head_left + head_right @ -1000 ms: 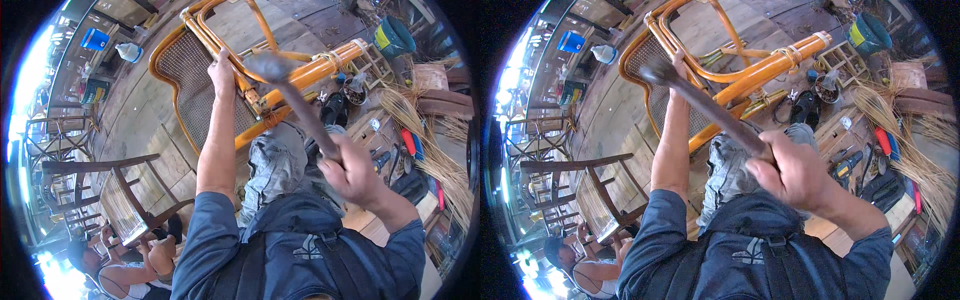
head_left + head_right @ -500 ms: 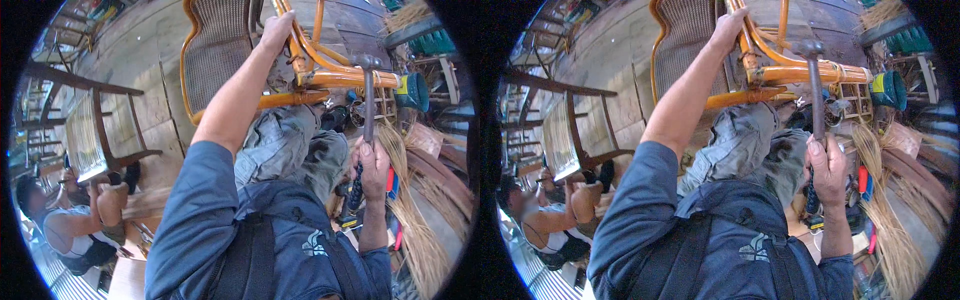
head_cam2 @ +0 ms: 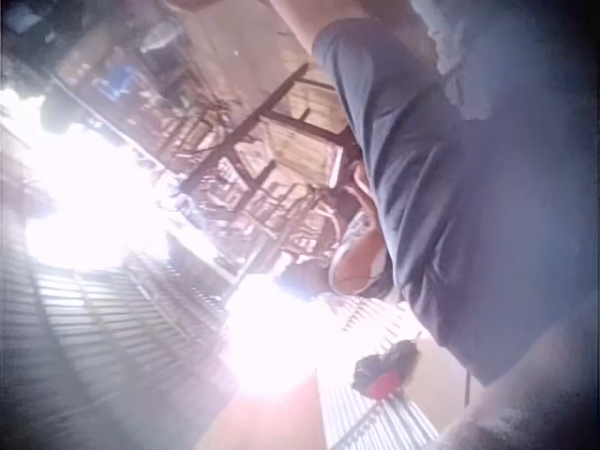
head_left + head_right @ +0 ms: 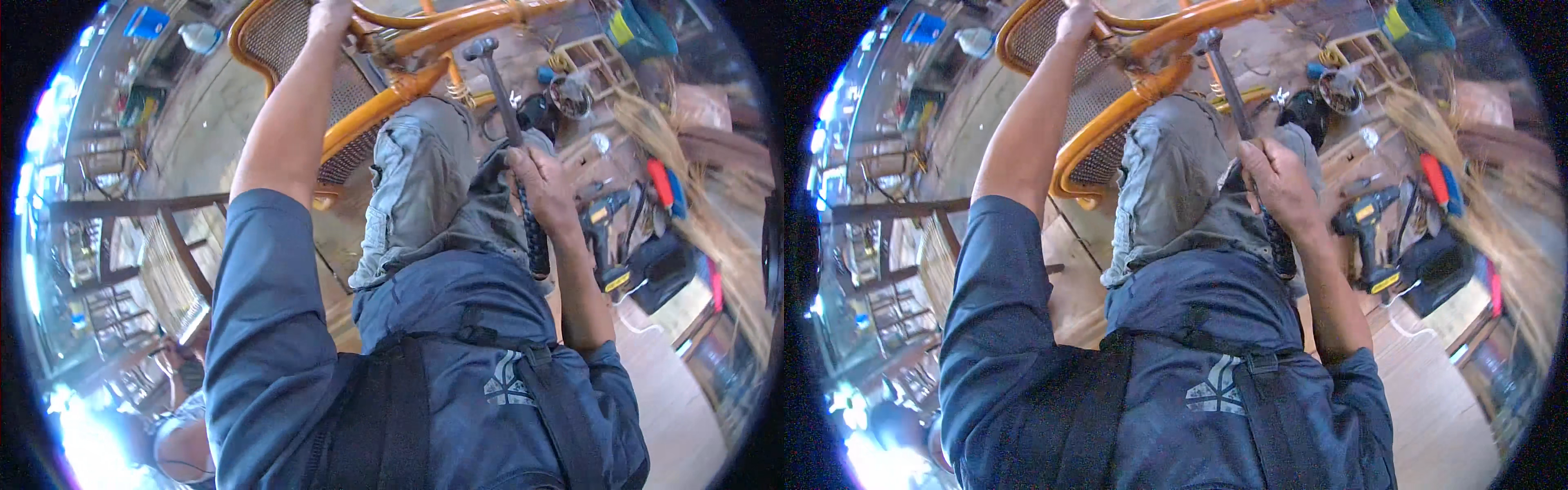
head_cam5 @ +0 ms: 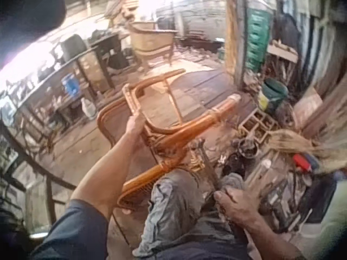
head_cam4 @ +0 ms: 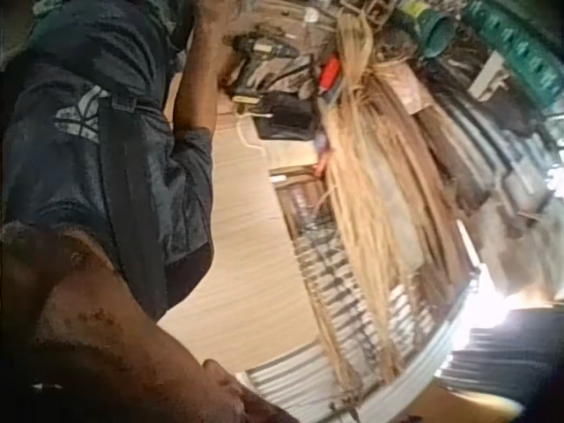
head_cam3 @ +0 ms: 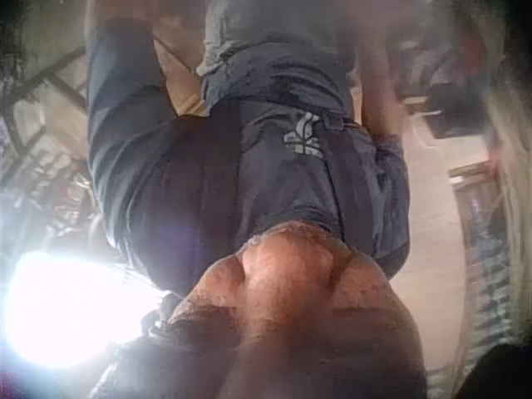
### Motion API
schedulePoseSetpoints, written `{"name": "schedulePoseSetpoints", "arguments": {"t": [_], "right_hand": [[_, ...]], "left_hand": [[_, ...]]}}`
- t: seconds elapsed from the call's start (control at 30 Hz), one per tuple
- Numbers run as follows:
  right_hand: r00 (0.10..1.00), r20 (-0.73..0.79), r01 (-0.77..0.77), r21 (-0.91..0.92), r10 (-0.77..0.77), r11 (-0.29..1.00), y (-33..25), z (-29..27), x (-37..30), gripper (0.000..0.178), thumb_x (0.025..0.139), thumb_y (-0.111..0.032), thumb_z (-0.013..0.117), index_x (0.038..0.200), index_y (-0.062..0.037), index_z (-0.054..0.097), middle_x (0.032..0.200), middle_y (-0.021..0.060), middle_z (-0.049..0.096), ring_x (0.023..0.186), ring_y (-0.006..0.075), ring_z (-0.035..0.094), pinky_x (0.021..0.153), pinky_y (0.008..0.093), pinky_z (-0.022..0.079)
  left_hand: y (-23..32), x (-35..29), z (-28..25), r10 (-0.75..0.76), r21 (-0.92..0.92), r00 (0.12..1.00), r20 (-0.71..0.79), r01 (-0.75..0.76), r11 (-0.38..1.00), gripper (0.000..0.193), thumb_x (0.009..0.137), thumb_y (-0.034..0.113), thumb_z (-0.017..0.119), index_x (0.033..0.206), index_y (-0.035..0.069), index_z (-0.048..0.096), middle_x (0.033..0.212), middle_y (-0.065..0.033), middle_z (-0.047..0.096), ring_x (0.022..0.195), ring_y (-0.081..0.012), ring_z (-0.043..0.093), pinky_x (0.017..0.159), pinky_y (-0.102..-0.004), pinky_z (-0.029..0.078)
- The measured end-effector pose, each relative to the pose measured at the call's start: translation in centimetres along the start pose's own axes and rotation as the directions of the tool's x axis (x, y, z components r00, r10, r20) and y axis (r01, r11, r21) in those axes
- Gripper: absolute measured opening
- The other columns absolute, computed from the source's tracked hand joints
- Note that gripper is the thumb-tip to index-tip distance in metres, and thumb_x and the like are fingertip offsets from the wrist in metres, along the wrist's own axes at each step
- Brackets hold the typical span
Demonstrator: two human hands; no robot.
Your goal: The person repairs a rattan chair by hammering a joint, using a power drill to drive a fastener, and then securing the frame with a rope. They use pliers to cut the rope and a chisel to clean the joint before hammering it again.
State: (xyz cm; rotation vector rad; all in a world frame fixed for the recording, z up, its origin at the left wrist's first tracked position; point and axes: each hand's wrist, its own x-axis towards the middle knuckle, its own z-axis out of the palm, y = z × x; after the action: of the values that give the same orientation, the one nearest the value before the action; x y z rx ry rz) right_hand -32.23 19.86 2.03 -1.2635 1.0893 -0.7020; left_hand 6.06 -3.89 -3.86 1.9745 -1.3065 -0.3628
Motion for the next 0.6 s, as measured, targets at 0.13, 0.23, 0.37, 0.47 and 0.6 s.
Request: {"name": "schedulePoseSetpoints", "arguments": {"t": [0.13,0.23,0.37,0.47,0.6], "right_hand": [[0.994,-0.079,-0.077,0.002,0.077,0.997,3.5,-2.2,-2.8,0.032,0.095,-0.031,0.049,0.079,-0.0032,0.051,0.058,0.0005,0.048,0.042,0.0088,0.045,0.04,0.0243,0.036],[0.992,-0.089,-0.083,0.017,0.084,0.996,5.1,-2.9,-4.8,0.033,0.095,-0.031,0.049,0.078,-0.0037,0.051,0.058,0.0007,0.048,0.042,0.0089,0.045,0.04,0.0246,0.036],[0.966,-0.185,-0.168,0.093,0.183,0.981,7.0,-4.7,-7.9,0.028,0.096,-0.027,0.047,0.078,-0.0052,0.049,0.058,-0.0004,0.045,0.044,0.0081,0.045,0.039,0.0226,0.035],[0.911,-0.312,-0.304,-0.063,0.27,0.951,8.8,-6.7,-10.9,0.034,0.094,-0.031,0.049,0.078,-0.0018,0.053,0.06,0.0078,0.052,0.051,0.0128,0.055,0.045,0.0306,0.042],[0.864,-0.494,-0.308,-0.367,0.097,0.878,17.2,-7.9,-14.4,0.034,0.091,-0.033,0.053,0.083,-0.0005,0.056,0.063,0.0147,0.054,0.063,0.0244,0.06,0.056,0.0386,0.044]], "left_hand": [[5.3,-1.7,-0.4,-0.279,-0.113,0.951,0.137,0.295,0.949,0.068,0.091,0.048,0.038,0.124,-0.011,0.044,0.117,-0.0227,0.056,0.107,-0.0287,0.054,0.088,-0.0387,0.043],[2.9,-0.4,-1.1,-0.126,0.081,0.989,0.083,0.119,0.99,0.065,0.09,0.047,0.039,0.11,-0.013,0.053,0.11,-0.0238,0.06,0.102,-0.0317,0.059,0.085,-0.0398,0.046],[3.5,-0.7,-1.2,-0.233,0.094,0.967,0.105,0.223,0.97,0.074,0.09,0.053,0.031,0.116,-0.014,0.051,0.117,-0.0253,0.057,0.108,-0.0327,0.057,0.088,-0.0406,0.045],[5.1,-2.1,-1.7,-0.346,0.006,0.929,0.13,0.348,0.937,0.077,0.089,0.055,0.034,0.122,-0.014,0.047,0.119,-0.0266,0.055,0.109,-0.0308,0.057,0.089,-0.0375,0.045],[3.2,-2.2,-1.8,-0.287,-0.151,0.95,0.126,0.304,0.941,0.073,0.088,0.054,0.042,0.115,-0.012,0.052,0.108,-0.023,0.06,0.093,-0.0298,0.061,0.075,-0.0393,0.05]]}}
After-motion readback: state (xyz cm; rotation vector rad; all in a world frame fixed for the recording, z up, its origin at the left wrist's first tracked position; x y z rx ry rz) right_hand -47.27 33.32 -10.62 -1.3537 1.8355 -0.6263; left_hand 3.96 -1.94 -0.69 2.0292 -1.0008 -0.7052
